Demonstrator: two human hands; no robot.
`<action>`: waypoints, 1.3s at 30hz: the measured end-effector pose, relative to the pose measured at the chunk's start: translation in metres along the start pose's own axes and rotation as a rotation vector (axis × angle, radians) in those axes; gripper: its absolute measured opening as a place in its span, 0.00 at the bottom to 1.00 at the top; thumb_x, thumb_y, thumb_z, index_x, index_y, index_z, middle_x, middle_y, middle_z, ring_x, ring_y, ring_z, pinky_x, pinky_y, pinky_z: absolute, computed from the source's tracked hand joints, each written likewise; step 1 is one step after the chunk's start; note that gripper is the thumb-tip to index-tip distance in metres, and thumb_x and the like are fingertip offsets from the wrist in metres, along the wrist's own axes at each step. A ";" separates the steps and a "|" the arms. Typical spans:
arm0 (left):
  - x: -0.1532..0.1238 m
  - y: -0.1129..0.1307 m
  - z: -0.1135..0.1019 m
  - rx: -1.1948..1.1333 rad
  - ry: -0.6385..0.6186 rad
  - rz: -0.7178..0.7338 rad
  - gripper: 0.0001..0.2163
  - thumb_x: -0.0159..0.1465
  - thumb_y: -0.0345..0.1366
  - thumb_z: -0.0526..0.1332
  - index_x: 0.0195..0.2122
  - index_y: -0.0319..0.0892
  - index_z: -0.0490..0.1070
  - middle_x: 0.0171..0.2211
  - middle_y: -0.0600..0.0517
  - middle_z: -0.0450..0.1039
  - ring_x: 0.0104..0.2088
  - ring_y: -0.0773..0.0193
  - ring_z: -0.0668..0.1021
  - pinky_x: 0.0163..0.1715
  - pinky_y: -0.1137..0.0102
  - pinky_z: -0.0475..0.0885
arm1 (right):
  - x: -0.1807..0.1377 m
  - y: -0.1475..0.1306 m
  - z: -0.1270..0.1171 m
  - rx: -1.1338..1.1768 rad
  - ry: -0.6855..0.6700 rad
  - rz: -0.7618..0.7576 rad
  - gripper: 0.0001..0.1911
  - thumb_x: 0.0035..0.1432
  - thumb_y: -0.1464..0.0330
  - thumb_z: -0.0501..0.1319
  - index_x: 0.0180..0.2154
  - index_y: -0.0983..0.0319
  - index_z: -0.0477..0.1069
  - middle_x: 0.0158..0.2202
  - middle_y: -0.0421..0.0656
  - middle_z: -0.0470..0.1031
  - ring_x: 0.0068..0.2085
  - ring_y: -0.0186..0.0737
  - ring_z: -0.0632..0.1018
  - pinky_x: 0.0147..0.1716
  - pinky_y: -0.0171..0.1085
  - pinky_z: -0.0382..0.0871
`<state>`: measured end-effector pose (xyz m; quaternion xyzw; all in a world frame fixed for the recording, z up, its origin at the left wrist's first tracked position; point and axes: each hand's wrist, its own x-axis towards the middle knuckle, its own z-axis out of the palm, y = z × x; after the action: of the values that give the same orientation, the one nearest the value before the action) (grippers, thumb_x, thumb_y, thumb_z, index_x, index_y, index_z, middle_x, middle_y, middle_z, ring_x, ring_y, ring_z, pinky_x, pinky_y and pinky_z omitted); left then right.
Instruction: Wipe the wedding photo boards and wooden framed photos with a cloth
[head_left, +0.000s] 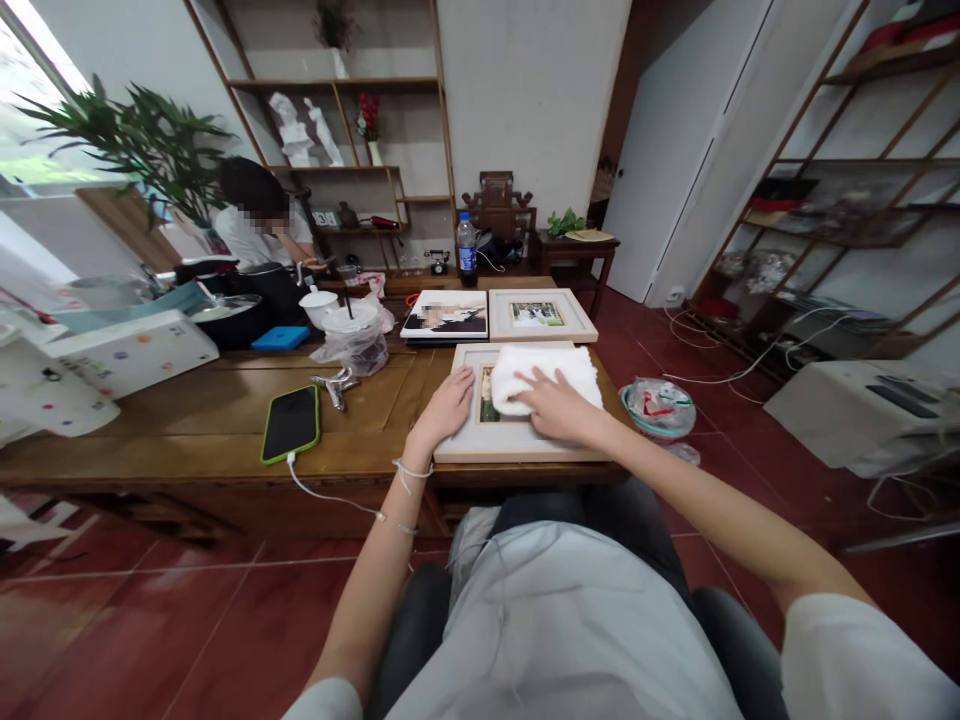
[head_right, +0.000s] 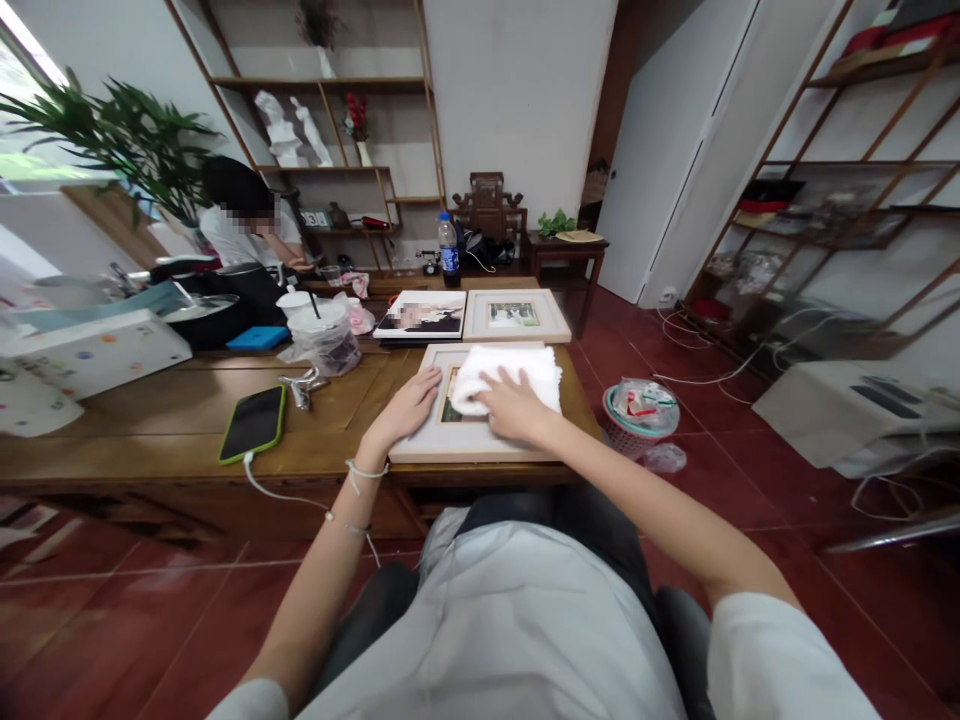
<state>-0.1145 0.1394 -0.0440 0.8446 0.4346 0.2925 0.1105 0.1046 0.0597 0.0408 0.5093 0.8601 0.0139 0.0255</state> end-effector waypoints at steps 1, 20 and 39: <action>0.000 0.000 0.000 -0.002 0.003 0.000 0.21 0.68 0.35 0.46 0.59 0.33 0.66 0.62 0.41 0.63 0.65 0.55 0.62 0.66 0.56 0.55 | 0.014 0.007 0.001 -0.020 0.020 0.063 0.32 0.54 0.78 0.52 0.60 0.58 0.64 0.70 0.49 0.49 0.67 0.66 0.51 0.58 0.71 0.46; -0.001 0.004 -0.002 0.009 -0.006 0.006 0.21 0.67 0.32 0.47 0.59 0.32 0.66 0.62 0.39 0.62 0.65 0.55 0.62 0.65 0.55 0.55 | -0.043 -0.036 -0.035 0.082 -0.100 -0.319 0.27 0.51 0.80 0.53 0.51 0.60 0.74 0.53 0.52 0.75 0.50 0.52 0.77 0.47 0.46 0.69; -0.001 0.010 -0.005 0.005 0.016 0.077 0.19 0.67 0.31 0.48 0.56 0.37 0.69 0.62 0.43 0.63 0.64 0.55 0.63 0.65 0.58 0.58 | 0.093 0.017 -0.005 -0.098 0.218 -0.272 0.30 0.53 0.84 0.52 0.57 0.63 0.67 0.62 0.53 0.65 0.68 0.50 0.53 0.62 0.58 0.46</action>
<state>-0.1112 0.1327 -0.0357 0.8587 0.4033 0.3022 0.0937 0.0751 0.1492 0.0437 0.3819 0.9170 0.1075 -0.0413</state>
